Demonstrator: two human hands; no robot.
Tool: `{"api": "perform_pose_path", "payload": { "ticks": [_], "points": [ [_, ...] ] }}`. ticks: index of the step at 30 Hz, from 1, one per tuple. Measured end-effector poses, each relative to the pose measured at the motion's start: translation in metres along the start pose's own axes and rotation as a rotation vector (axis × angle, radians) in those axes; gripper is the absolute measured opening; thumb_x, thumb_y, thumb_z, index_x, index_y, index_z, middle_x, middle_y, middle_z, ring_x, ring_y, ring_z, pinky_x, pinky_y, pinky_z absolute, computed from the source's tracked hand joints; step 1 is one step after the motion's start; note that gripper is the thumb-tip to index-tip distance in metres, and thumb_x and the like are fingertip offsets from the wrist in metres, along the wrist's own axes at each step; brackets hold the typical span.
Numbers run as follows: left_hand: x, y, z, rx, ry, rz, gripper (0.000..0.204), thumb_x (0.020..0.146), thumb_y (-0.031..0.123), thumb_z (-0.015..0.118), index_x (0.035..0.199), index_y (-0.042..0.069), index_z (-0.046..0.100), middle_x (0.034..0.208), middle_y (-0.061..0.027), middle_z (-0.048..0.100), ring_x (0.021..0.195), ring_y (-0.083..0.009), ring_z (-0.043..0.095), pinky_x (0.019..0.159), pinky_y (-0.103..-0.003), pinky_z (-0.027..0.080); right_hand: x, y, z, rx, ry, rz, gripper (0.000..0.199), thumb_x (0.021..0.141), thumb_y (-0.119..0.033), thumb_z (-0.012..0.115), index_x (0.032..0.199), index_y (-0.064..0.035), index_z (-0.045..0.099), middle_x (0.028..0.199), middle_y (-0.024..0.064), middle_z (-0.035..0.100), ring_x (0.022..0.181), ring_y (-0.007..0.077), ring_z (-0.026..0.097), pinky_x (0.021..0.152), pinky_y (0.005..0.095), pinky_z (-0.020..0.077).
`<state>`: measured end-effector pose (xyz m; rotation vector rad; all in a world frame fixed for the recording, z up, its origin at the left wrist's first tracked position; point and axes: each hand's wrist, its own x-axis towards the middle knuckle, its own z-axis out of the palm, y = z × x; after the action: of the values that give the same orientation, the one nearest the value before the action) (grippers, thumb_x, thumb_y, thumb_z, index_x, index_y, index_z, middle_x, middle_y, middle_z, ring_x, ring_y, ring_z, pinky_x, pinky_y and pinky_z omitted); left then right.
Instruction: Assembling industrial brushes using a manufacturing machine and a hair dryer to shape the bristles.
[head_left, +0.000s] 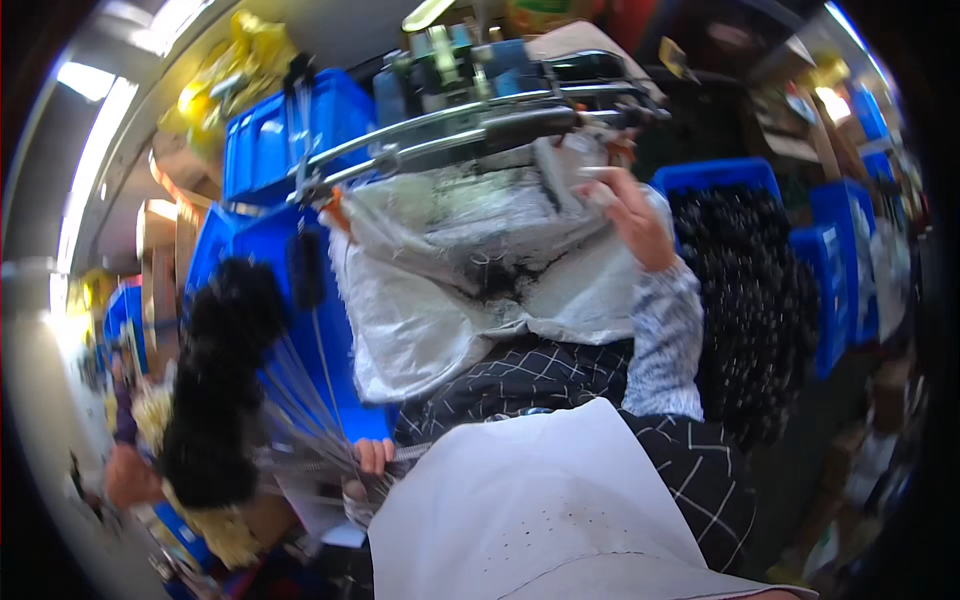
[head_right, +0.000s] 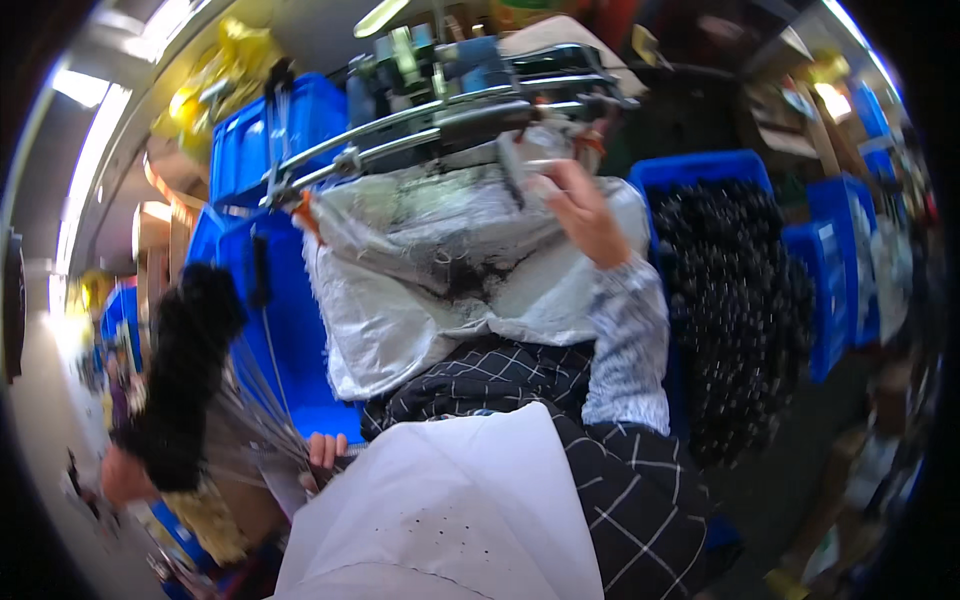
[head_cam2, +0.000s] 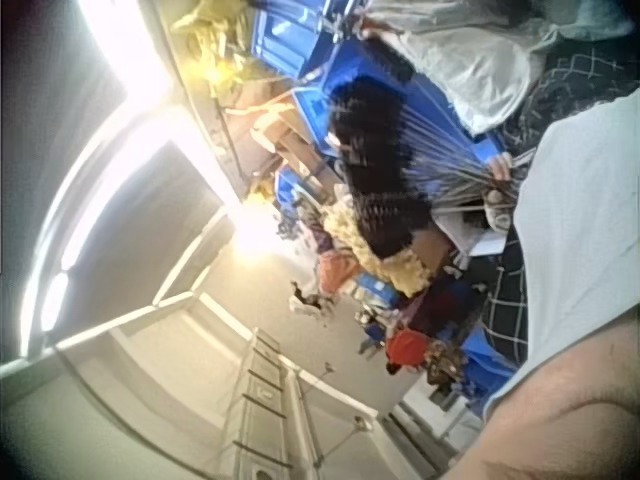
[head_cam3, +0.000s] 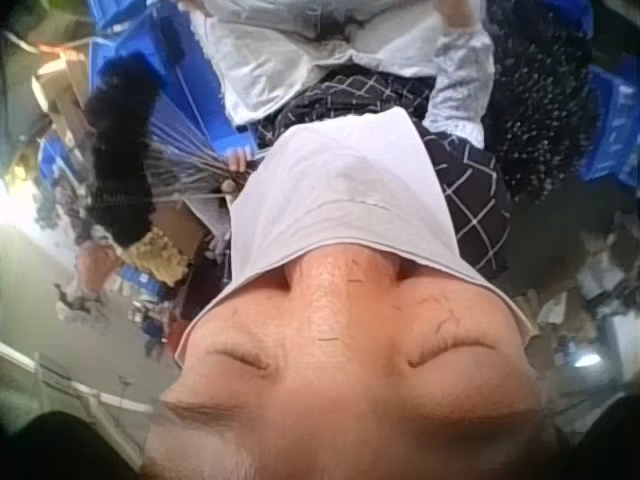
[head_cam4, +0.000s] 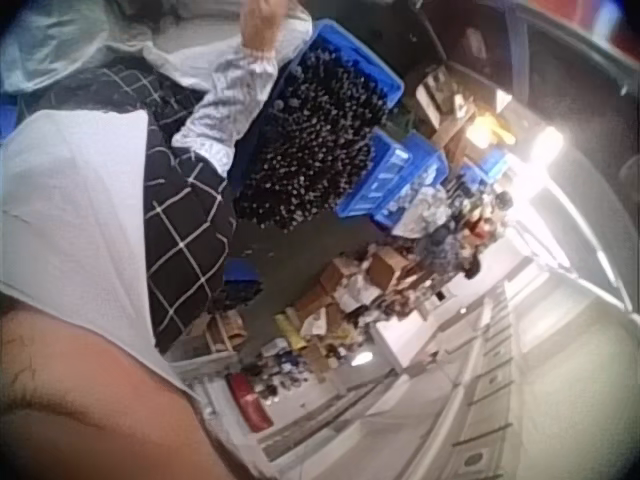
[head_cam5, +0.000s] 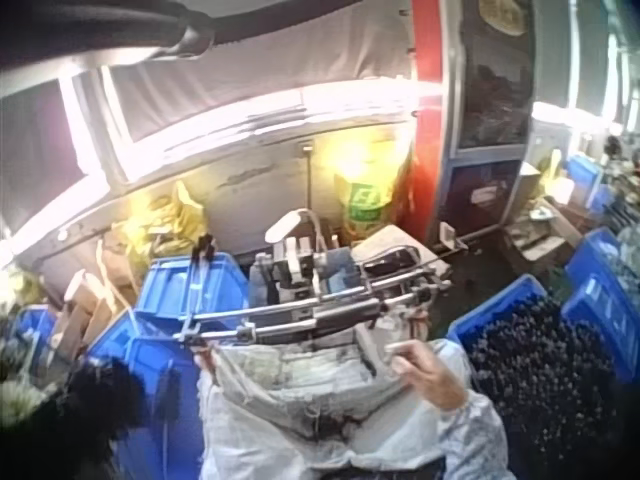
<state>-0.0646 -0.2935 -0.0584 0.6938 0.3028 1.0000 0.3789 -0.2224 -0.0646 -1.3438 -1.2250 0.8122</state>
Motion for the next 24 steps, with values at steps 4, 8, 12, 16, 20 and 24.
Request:
{"api": "perform_pose_path", "payload": {
  "ticks": [4,8,12,16,20,24],
  "points": [
    [0.019,-0.001,0.0,0.008,0.038,-0.043,0.027,0.063,0.027,0.064,0.072,0.01,0.044,0.067,0.0032,0.041,0.062,-0.0092,0.041,0.064,-0.026,0.03,-0.014,-0.062,0.056,0.051,-0.142,-0.118,0.025,0.073,-0.011,0.057,0.096,-0.0042,0.048,0.095,0.0073,0.054,0.088,0.0192,0.051,0.075,0.028,0.0395],
    [0.033,0.028,0.038,0.123,0.22,-0.299,0.032,0.061,0.03,0.068,0.07,0.011,0.044,0.064,0.0038,0.042,0.061,-0.0079,0.042,0.063,-0.023,0.028,-0.023,-0.135,0.159,-0.055,-0.563,-0.997,0.037,0.062,-0.02,0.064,0.097,-0.013,0.052,0.118,0.0084,0.043,0.108,0.0286,0.04,0.092,0.0445,0.0269],
    [0.026,0.03,0.034,0.123,0.249,-0.242,0.031,0.061,0.029,0.067,0.07,0.011,0.044,0.065,0.0036,0.043,0.062,-0.0078,0.042,0.064,-0.023,0.028,-0.046,-0.149,0.238,0.016,-0.565,-1.391,0.03,0.073,-0.024,0.051,0.101,-0.0151,0.052,0.13,0.0069,0.031,0.124,0.0234,0.019,0.101,0.0471,0.0083],
    [0.047,0.039,0.02,0.106,0.149,-0.277,0.029,0.062,0.027,0.067,0.071,0.012,0.044,0.065,0.0033,0.044,0.062,-0.0078,0.043,0.064,-0.023,0.028,-0.044,-0.135,0.254,-0.093,-0.87,-1.105,0.038,0.075,-0.032,0.049,0.11,-0.0174,0.046,0.124,0.009,0.037,0.124,0.0262,0.018,0.1,0.0493,0.0062],
    [-0.088,0.046,0.047,0.033,-0.037,-0.445,0.028,0.063,0.026,0.067,0.071,0.012,0.045,0.066,0.0029,0.045,0.063,-0.0077,0.043,0.065,-0.023,0.029,-0.033,-0.12,0.257,0.068,-0.839,-0.987,0.041,0.076,-0.032,0.047,0.114,-0.0174,0.041,0.123,0.0104,0.036,0.124,0.0274,0.016,0.098,0.0531,0.0038],
    [-0.27,0.122,0.027,-0.029,-0.183,-0.559,0.026,0.064,0.025,0.066,0.072,0.012,0.045,0.067,0.0026,0.045,0.064,-0.0076,0.044,0.065,-0.023,0.029,-0.023,-0.113,0.251,0.196,-0.777,-0.872,0.046,0.073,-0.026,0.053,0.116,-0.0128,0.04,0.12,0.0119,0.038,0.122,0.0289,0.021,0.099,0.0469,0.0121]
  ]
}}
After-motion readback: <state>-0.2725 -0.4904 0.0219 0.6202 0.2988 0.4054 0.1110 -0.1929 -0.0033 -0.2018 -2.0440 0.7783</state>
